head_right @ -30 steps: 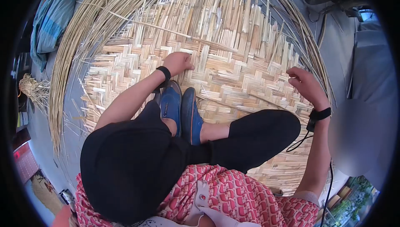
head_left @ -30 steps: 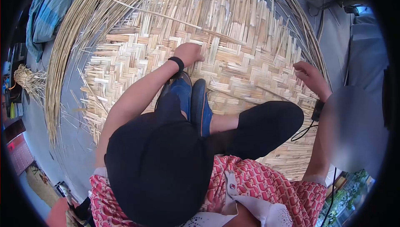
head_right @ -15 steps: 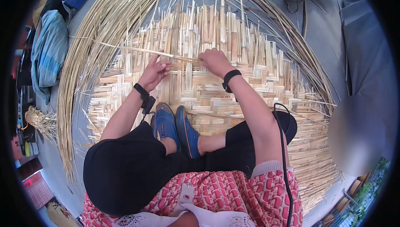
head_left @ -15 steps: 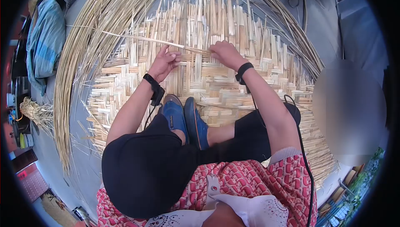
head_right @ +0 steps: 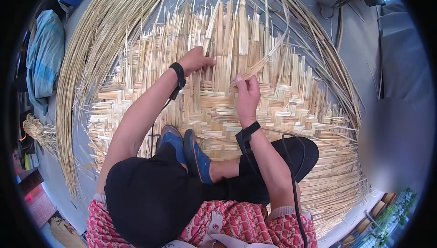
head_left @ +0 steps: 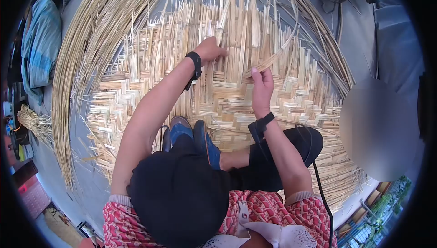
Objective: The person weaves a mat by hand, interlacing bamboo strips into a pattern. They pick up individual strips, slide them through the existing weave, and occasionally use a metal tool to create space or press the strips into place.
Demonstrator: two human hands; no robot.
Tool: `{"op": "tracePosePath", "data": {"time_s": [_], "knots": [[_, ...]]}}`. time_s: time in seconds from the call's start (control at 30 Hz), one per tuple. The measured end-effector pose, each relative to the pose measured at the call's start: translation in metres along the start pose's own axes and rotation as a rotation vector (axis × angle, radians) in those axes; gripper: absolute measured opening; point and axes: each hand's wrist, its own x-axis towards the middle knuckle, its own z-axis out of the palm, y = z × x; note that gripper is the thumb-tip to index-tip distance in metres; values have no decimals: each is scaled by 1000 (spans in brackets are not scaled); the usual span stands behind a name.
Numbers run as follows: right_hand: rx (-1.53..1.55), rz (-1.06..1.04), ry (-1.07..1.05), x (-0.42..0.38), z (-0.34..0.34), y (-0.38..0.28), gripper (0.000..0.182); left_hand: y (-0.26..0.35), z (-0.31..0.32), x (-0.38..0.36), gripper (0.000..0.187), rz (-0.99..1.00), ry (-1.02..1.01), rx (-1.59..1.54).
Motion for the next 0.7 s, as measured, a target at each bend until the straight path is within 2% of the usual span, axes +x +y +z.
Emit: {"op": "tracePosePath", "data": {"time_s": [0.07,0.13,0.17,0.3,0.37,0.4,0.47,0.6,0.67,0.7], "knots": [[24,6,-13,0,-1,-5,10,7,2,-17,31,3,28,-43],[49,9,-22,0,-3,-2,10,5,-1,-26,32,101,15,-189],[38,4,-37,1,-5,1,10,4,-3,-28,29,64,-43,-298],[-49,-20,-105,0,-11,6,9,1,-8,-35,26,38,-97,-263],[-91,-44,-99,-1,-13,8,10,-4,1,-30,23,46,54,-266],[-138,-66,-96,-2,-12,4,10,-2,1,-28,23,47,53,-268],[-80,-61,-84,-7,-9,-5,10,1,-3,-24,15,-107,-162,-261],[-32,-54,-114,-9,-8,-8,12,-10,-1,-14,13,-137,-219,-297],[-32,-55,-111,-10,-6,-11,11,-16,-4,-13,15,-91,-282,-294],[-28,-55,-98,-10,-5,-14,10,-17,-2,-17,17,-74,-260,-398]]}}
